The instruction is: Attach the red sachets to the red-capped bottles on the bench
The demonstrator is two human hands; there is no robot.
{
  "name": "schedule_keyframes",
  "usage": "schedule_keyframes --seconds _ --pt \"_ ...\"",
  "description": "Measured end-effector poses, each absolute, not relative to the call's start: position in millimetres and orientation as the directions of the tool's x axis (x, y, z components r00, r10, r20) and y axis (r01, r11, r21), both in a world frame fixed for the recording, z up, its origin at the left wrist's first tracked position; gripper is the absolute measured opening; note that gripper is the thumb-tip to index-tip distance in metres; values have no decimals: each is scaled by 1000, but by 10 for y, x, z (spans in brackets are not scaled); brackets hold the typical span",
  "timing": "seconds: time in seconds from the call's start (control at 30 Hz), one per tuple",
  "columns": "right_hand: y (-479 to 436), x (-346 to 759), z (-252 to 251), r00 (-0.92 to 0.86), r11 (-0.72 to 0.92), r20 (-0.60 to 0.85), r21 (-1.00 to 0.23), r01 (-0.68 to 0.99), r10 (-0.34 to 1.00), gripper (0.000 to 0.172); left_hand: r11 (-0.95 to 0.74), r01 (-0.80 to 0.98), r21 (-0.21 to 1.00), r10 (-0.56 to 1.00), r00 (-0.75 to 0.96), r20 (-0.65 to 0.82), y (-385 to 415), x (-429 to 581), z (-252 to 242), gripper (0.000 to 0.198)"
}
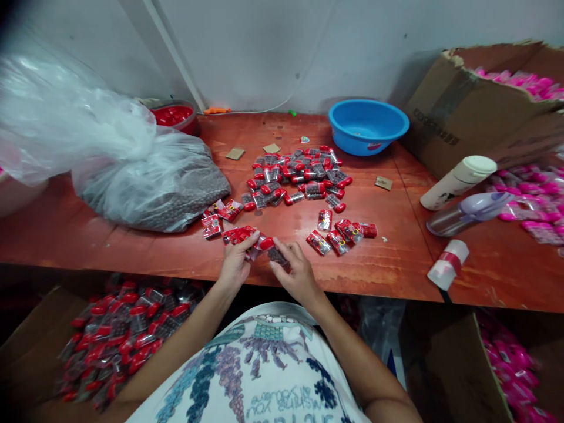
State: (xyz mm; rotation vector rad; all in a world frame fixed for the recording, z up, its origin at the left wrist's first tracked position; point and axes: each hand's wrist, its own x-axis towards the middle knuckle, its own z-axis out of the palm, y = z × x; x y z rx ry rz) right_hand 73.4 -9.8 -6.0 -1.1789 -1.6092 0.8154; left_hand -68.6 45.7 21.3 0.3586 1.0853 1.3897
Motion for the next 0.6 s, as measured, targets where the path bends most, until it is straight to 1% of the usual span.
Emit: schedule_keyframes --seconds 0.07,0.23,0.3,0.4,0.6 --pt "-95 732 -72 -63 287 281 -915 284 958 52 206 -588 782 910 -179 -374 448 -678 218 26" --pt "-90 748 -53 13 210 218 -954 213 976 47 207 -561 801 941 -111 -321 407 -679 261 26" --pt "-89 770 -37 -10 200 202 -961 191 979 46 204 -557 805 946 -100 -309 402 -690 284 28" --pt "-91 807 -27 -79 204 192 -963 177 978 45 194 -546 815 952 -95 -290 411 -706 308 25" --pt "-92 851 -27 -133 246 225 -954 173 965 45 176 -529 830 958 -103 -269 418 -691 319 26"
